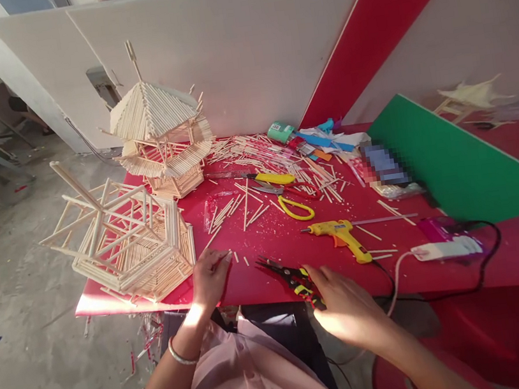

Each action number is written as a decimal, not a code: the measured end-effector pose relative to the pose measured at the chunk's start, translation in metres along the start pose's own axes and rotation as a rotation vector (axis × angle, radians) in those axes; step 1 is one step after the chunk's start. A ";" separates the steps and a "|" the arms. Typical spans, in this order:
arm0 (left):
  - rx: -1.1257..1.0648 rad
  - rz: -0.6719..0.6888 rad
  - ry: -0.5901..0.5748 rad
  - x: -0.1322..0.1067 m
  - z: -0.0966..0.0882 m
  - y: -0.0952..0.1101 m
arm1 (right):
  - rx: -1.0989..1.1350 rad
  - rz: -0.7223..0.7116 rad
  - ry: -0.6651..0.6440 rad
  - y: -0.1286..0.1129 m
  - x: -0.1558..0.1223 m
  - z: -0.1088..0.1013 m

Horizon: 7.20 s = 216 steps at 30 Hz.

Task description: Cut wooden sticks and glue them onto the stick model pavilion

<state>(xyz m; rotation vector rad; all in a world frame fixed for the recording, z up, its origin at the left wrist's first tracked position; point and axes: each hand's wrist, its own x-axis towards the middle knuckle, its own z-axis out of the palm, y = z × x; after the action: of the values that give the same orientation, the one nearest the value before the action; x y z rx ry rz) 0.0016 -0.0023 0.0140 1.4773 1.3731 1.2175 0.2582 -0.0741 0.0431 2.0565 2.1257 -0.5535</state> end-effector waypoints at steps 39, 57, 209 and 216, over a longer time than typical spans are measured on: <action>-0.714 -0.398 0.281 -0.009 0.009 -0.004 | 0.027 -0.212 0.242 -0.130 0.080 -0.007; 0.063 0.171 0.151 -0.015 0.003 -0.018 | 0.298 -0.262 0.173 -0.152 0.091 -0.007; -0.397 -0.402 -0.040 -0.032 -0.005 0.014 | 1.822 -0.020 0.078 -0.129 0.078 0.025; -0.160 -0.331 -0.077 -0.035 -0.013 0.013 | 1.713 0.000 0.100 -0.131 0.067 0.021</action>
<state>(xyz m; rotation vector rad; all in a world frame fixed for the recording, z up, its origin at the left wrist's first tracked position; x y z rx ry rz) -0.0066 -0.0391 0.0252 1.1219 1.3701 1.0222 0.1219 -0.0189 0.0223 2.4472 1.5788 -3.0197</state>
